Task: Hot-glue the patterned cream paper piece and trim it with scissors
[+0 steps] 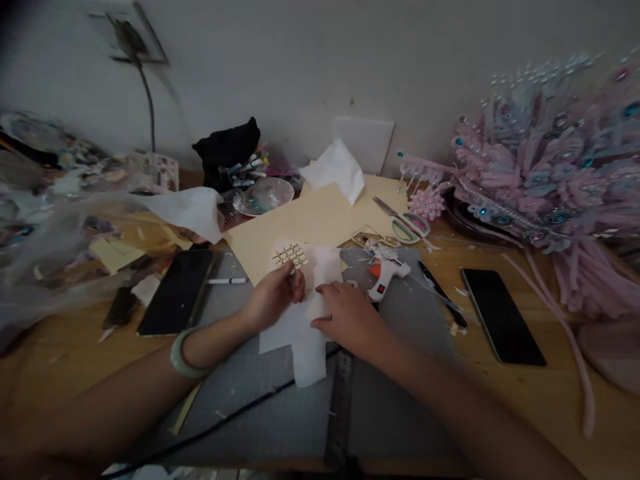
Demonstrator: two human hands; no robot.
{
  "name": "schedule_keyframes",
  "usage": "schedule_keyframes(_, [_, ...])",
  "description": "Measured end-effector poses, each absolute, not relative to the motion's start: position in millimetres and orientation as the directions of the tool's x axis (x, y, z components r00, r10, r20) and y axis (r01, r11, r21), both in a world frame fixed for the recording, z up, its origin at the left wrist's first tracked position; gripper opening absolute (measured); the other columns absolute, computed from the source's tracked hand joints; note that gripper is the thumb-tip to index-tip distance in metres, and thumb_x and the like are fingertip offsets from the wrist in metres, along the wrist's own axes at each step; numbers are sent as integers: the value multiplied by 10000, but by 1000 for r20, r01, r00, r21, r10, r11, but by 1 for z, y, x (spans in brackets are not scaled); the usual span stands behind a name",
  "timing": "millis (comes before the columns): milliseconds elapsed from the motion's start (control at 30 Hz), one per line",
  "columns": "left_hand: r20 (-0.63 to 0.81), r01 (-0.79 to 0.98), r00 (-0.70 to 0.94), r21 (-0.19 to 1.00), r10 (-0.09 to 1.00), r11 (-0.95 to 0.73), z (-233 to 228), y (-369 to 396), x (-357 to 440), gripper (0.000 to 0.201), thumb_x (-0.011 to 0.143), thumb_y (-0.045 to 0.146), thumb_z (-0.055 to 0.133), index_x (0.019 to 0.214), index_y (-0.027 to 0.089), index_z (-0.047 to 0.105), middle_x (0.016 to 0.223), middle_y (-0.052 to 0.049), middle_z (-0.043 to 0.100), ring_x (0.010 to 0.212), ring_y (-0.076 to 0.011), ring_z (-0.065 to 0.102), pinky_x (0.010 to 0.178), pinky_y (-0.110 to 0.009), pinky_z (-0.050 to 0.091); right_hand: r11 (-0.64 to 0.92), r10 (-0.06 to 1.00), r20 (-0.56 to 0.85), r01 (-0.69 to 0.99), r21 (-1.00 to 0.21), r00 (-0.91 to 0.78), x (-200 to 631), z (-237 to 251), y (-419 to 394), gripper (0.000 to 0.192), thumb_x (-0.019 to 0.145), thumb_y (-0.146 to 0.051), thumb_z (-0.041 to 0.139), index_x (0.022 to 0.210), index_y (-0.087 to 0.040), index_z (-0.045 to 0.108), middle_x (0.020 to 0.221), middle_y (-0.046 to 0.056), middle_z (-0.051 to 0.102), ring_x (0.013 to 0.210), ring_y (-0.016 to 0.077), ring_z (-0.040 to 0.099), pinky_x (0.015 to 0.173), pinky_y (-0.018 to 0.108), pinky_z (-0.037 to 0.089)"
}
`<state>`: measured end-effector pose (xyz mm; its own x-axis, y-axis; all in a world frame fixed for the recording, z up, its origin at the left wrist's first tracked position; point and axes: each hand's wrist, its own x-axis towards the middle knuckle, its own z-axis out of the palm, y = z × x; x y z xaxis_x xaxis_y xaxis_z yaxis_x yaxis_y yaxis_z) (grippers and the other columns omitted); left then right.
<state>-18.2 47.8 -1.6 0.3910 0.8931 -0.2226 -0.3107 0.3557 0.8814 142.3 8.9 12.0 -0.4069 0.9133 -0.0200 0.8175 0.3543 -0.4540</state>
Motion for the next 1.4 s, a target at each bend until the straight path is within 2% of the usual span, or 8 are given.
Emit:
schedule_keyframes(233, [-209,-337,423,867,882,367,2,47,-17,419,801,461,362,526,163,465,476,6,436,449,-104,396,517,-262,306,290,952,1,904,-313,-305,165,38,14,267,777,-143,490,1008,-184,616,921,104,639,857,236,564,763,359,378])
schedule_keyframes(333, [-201,-279,424,899,883,338,-1,46,-19,442,792,497,370,528,162,483,500,-7,465,469,-110,398,521,-264,304,289,954,156,929,-230,-258,175,44,18,260,793,-145,457,989,-178,624,978,121,616,937,262,532,813,406,352])
schedule_keyframes(433, [-111,-134,485,971,868,199,-5,41,-23,489,785,541,352,520,165,518,509,-17,478,497,-123,402,541,-267,306,327,937,275,823,-464,-217,170,38,17,231,816,-259,474,991,-182,604,1025,103,597,964,234,522,820,374,377])
schedule_keyframes(533, [3,120,627,988,779,-101,-6,34,-25,490,809,516,338,539,170,556,584,-29,524,614,-145,462,631,-255,330,224,970,122,582,-782,-209,157,26,11,195,805,-339,492,875,-192,600,798,43,627,717,160,564,629,278,432])
schedule_keyframes(733, [59,494,612,750,789,-439,19,32,-32,329,715,492,529,577,194,557,557,-21,512,564,-160,452,590,-252,315,16,987,-47,385,-923,-154,145,15,4,166,787,-325,489,714,-182,530,606,-14,562,526,107,520,527,238,412])
schedule_keyframes(1000, [-110,954,267,173,957,-246,35,8,-65,348,787,455,417,775,139,563,803,-137,572,754,-271,545,687,-348,348,-12,941,-137,372,-928,-310,142,4,-5,247,806,-339,459,615,-183,469,510,-32,497,456,88,479,453,205,365])
schedule_keyframes(1233, [-174,899,345,344,922,-271,16,5,-66,186,796,287,412,777,154,540,848,-93,563,767,-193,529,689,-296,381,98,933,-80,462,-881,-351,140,-1,-8,230,801,-307,462,611,-179,469,553,-21,513,526,102,484,494,210,332])
schedule_keyframes(1400, [-108,943,292,199,950,-267,20,0,-63,249,829,304,353,868,125,522,912,-115,556,845,-212,523,747,-326,390,84,932,-106,489,-868,-347,140,-2,-8,220,796,-292,454,605,-181,454,539,-30,496,521,102,479,498,207,322])
